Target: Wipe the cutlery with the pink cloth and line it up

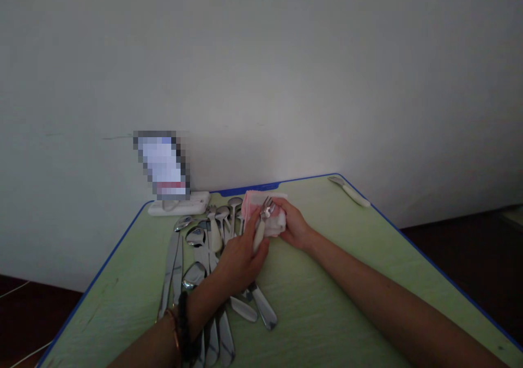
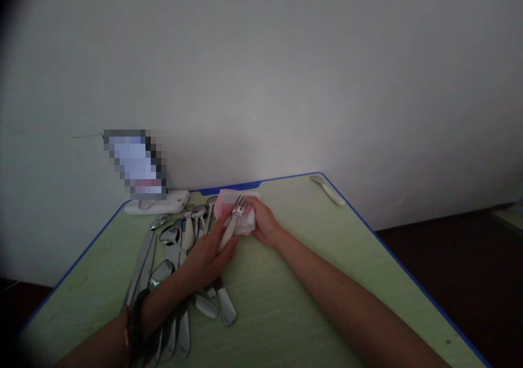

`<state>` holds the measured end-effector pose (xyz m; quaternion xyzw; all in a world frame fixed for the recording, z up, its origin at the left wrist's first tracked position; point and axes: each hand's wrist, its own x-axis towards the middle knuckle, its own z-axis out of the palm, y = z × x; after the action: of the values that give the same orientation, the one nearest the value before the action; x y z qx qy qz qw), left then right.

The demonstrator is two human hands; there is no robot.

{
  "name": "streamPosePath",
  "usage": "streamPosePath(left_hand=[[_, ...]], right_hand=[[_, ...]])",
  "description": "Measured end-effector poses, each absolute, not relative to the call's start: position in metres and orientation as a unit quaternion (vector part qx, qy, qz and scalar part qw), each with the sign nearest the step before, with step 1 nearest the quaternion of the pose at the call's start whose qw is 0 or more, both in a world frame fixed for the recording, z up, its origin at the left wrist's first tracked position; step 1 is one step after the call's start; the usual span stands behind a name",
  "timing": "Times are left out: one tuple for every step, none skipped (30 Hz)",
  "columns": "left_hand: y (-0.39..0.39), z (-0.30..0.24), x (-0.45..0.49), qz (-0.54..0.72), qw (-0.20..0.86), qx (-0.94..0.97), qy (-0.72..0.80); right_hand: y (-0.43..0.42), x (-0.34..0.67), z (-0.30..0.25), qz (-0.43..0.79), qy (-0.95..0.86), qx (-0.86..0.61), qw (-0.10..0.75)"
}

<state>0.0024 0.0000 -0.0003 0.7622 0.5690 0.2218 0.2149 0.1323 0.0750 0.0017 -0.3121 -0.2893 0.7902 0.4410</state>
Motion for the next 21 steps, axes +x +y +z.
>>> streamPosePath(left_hand=[[-0.0001,0.0000,0.0025,0.222,0.216,0.763,0.567],[-0.0002,0.0002,0.0026,0.223,0.217,0.763,0.567],[-0.0003,0.0005,0.0026,0.224,0.218,0.761,0.569],[-0.0003,0.0007,0.0026,0.225,0.218,0.759,0.570],[-0.0002,0.0009,0.0027,0.227,0.216,0.758,0.572],[-0.0001,0.0010,0.0027,0.229,0.214,0.759,0.571],[0.0000,0.0011,0.0027,0.230,0.211,0.759,0.571],[0.0000,0.0012,0.0028,0.229,0.211,0.760,0.570],[0.0001,0.0012,0.0029,0.227,0.211,0.761,0.570],[0.0001,0.0014,0.0031,0.225,0.212,0.761,0.570],[0.0001,0.0015,0.0032,0.223,0.212,0.761,0.571],[0.0000,0.0016,0.0034,0.222,0.213,0.761,0.571],[0.0000,0.0016,0.0035,0.221,0.214,0.761,0.571],[0.0000,0.0015,0.0035,0.220,0.214,0.761,0.571],[0.0000,0.0014,0.0035,0.220,0.214,0.761,0.571],[-0.0001,0.0012,0.0035,0.220,0.214,0.761,0.572],[-0.0001,0.0010,0.0034,0.221,0.213,0.761,0.571],[-0.0002,0.0008,0.0033,0.223,0.214,0.761,0.571],[-0.0003,0.0007,0.0032,0.225,0.215,0.760,0.570],[-0.0004,0.0006,0.0031,0.226,0.218,0.760,0.569],[-0.0006,0.0007,0.0030,0.227,0.221,0.759,0.568]], right_hand=[[0.0749,0.1324,0.0017,0.790,-0.289,-0.314,0.440],[0.0749,0.1326,0.0016,0.791,-0.289,-0.315,0.439],[0.0749,0.1326,0.0015,0.791,-0.289,-0.315,0.438],[0.0748,0.1327,0.0014,0.791,-0.289,-0.315,0.438],[0.0748,0.1326,0.0013,0.791,-0.288,-0.316,0.438],[0.0749,0.1326,0.0013,0.791,-0.287,-0.316,0.438],[0.0750,0.1325,0.0012,0.791,-0.287,-0.316,0.438],[0.0751,0.1323,0.0012,0.791,-0.287,-0.317,0.438],[0.0752,0.1322,0.0011,0.791,-0.287,-0.317,0.439],[0.0753,0.1322,0.0010,0.790,-0.287,-0.317,0.440],[0.0754,0.1322,0.0008,0.789,-0.287,-0.317,0.440],[0.0754,0.1322,0.0006,0.789,-0.287,-0.318,0.440],[0.0754,0.1322,0.0004,0.790,-0.288,-0.317,0.439],[0.0754,0.1322,0.0001,0.791,-0.289,-0.316,0.438],[0.0753,0.1322,-0.0001,0.791,-0.289,-0.316,0.437],[0.0752,0.1322,-0.0003,0.790,-0.289,-0.317,0.438],[0.0751,0.1322,-0.0003,0.789,-0.288,-0.319,0.438],[0.0751,0.1321,-0.0002,0.788,-0.288,-0.323,0.439],[0.0751,0.1320,-0.0001,0.785,-0.288,-0.327,0.439],[0.0751,0.1319,0.0002,0.783,-0.291,-0.332,0.438],[0.0751,0.1317,0.0005,0.781,-0.293,-0.337,0.437]])
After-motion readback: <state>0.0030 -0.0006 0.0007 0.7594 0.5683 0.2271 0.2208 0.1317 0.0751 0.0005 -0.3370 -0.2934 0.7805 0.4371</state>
